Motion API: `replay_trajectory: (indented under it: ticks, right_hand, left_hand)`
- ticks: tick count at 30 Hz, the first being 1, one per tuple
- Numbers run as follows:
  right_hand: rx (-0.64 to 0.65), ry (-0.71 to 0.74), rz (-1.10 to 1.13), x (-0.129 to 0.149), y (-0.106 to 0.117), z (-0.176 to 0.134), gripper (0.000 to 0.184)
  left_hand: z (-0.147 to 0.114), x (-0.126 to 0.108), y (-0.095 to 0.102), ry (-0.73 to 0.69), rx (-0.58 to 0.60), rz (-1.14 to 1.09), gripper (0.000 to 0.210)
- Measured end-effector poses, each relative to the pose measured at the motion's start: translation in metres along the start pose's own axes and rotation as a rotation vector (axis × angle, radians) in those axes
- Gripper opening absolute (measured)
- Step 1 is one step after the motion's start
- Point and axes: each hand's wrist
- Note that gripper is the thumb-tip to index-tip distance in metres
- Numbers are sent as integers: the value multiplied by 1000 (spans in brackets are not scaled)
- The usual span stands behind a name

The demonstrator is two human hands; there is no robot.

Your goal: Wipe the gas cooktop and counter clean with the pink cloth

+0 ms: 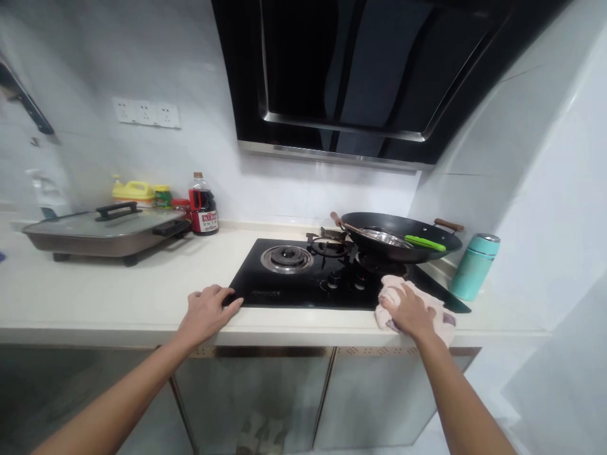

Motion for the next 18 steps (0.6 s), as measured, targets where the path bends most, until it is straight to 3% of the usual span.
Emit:
replay_trajectory:
  ticks: [2,4,8,10,13,18]
  right_hand:
    - [49,-90,19,5,1,14,68]
    - [58,-66,41,19,0,21,64]
    - [86,290,147,35,-9,25,54]
    - [94,377,245,29,-11,29,57]
    - [107,338,257,16,-8,38,59]
    - [100,160,85,12,-1,49,60]
  left_hand:
    - [0,0,0,3,-2,13,44]
    - [1,1,-1,5,-6,21,43]
    - [1,4,-2,1,-4,9,43]
    - [2,5,-2,-4,-2,3,43]
    - [3,4,-1,7,9,9,42]
    - [3,3,3,37,25,13,39]
Point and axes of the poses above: each hand's wrist, its own z-axis towards the middle knuckle, its own y-axis out of the back of the hand, x = y × z, and after that the axes turned 5 degrees about x, right-handed
